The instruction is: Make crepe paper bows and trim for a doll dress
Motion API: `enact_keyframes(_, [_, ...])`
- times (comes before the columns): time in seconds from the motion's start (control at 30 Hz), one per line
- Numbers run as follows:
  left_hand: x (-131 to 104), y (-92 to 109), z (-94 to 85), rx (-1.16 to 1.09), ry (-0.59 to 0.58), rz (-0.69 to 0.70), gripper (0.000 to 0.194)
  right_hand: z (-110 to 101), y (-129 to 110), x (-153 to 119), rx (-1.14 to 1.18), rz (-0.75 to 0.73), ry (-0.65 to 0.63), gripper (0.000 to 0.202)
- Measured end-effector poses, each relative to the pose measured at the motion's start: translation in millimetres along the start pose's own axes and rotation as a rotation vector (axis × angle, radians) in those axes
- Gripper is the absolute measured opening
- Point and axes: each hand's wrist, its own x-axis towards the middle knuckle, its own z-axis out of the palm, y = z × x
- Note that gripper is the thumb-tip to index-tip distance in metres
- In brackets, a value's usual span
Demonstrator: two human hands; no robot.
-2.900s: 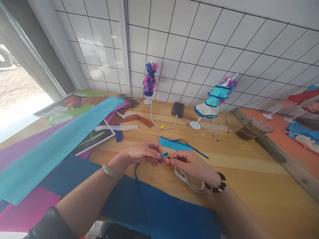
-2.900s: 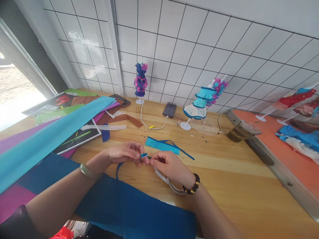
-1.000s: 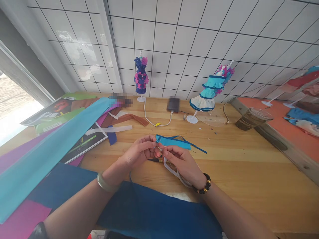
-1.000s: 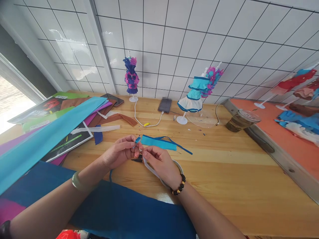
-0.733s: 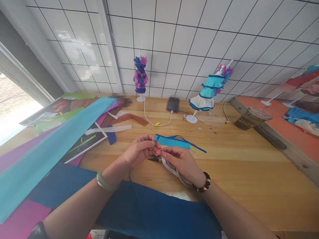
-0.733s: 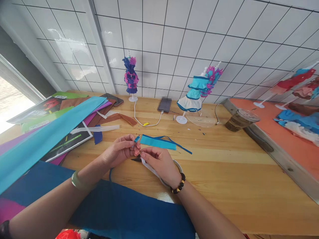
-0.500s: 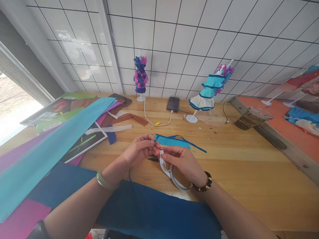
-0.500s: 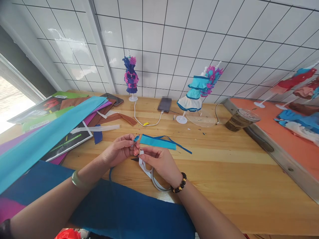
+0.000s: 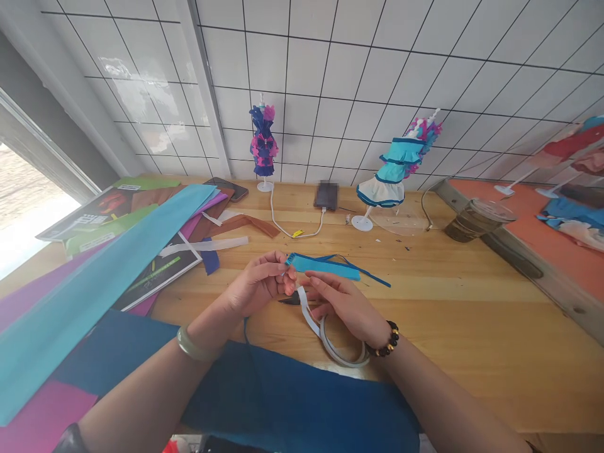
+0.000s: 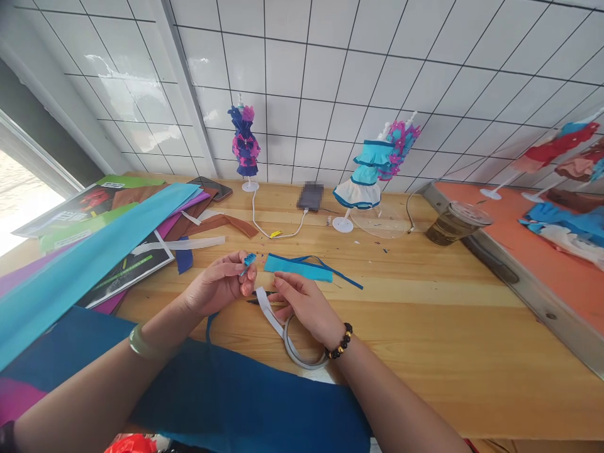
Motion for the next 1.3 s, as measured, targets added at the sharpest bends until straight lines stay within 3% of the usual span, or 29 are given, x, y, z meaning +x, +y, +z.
enact_keyframes(0.1, [0.3, 2.4, -1.0, -0.006, 0.01, 0.005, 0.004, -1.1, 0.8, -0.2, -0.141, -0.054, 0.093, 0.03])
enact_keyframes(0.17, [0.5, 3.0, -1.0, -0.012, 0.021, 0.005, 0.004, 0.1, -0.2, -2.8, -0.248, -0.198, 0.135, 0.026])
enact_keyframes(0.33, [0.5, 2.0, -0.3, -0.001, 0.015, 0.007, 0.003, 10.1, -2.0, -11.7, -0.491, -0.395, 0.025, 0.017])
enact_keyframes(0.7, [2.0, 3.1, -6.5, 0.001, 0.046, 0.059, 0.001, 4.6, -5.9, -11.4, -0.512, -0.195, -0.156, 0.022])
enact_keyframes(0.83, [0.2, 3.1, -1.9, 0.018, 0.016, 0.013, 0.002, 9.2, -6.2, -10.3, -0.311, -0.261, 0.012, 0.025])
enact_keyframes(0.93, [-0.5, 2.8, 0.8, 0.013, 0.005, 0.003, 0.004, 17.8, -4.8, -11.0, -0.077, -0.241, -0.035, 0.03])
enact_keyframes(1.03, [-0.5, 2.4, 1.1, 0.015, -0.014, 0.001, 0.005, 24.5, -2.4, -11.6, 0.002, -0.221, -0.07, 0.03])
enact_keyframes(1.3, [1.2, -2.6, 1.4, 0.024, 0.0, 0.002, 0.005, 22.9, 4.1, -11.6, -0.409, -0.348, 0.126, 0.016])
